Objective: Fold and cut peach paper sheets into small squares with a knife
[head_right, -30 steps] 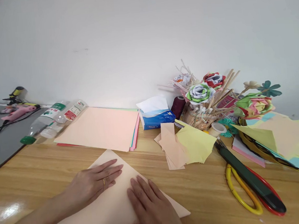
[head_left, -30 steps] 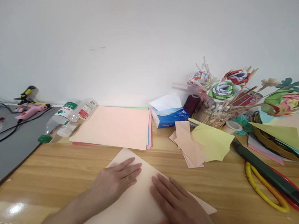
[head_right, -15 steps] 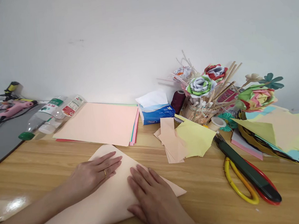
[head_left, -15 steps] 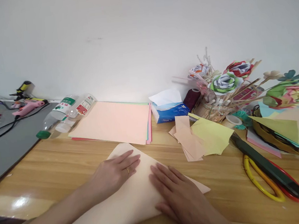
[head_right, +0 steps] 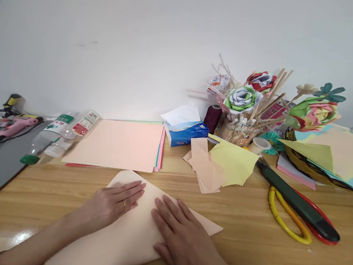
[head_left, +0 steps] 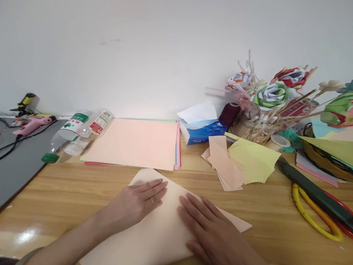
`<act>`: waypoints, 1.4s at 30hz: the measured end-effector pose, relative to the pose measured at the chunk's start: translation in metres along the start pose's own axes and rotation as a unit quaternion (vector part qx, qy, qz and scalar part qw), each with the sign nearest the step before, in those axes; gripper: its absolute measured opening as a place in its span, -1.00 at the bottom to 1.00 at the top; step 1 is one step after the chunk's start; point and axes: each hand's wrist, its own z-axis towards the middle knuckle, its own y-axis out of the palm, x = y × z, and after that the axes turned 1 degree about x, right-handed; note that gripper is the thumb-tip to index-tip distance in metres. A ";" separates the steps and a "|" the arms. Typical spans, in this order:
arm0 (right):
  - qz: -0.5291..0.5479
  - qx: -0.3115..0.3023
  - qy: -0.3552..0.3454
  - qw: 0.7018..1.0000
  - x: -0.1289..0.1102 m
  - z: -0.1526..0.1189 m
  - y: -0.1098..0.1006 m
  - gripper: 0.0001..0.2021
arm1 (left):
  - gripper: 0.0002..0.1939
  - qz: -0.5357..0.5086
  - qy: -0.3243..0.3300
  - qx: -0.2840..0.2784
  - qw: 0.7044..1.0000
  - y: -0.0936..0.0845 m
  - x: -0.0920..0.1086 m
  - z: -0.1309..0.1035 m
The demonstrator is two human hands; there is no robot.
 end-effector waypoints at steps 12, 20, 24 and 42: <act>0.004 -0.008 0.000 1.000 0.000 0.000 0.002 -0.47 | -0.68 0.010 0.004 0.019 1.000 -0.003 0.001 0.004; 0.056 -0.048 0.020 0.997 0.000 -0.002 0.000 -0.43 | -0.65 -0.050 -0.013 0.000 0.999 -0.006 -0.005 0.001; 0.100 -0.059 0.032 0.993 -0.002 -0.002 -0.008 -0.42 | -0.44 -0.108 -0.007 -0.059 0.992 -0.008 -0.012 -0.006; 0.137 -0.055 0.082 0.986 -0.009 -0.045 -0.037 -0.26 | -0.32 -0.100 -0.041 -0.013 0.994 0.011 -0.012 -0.020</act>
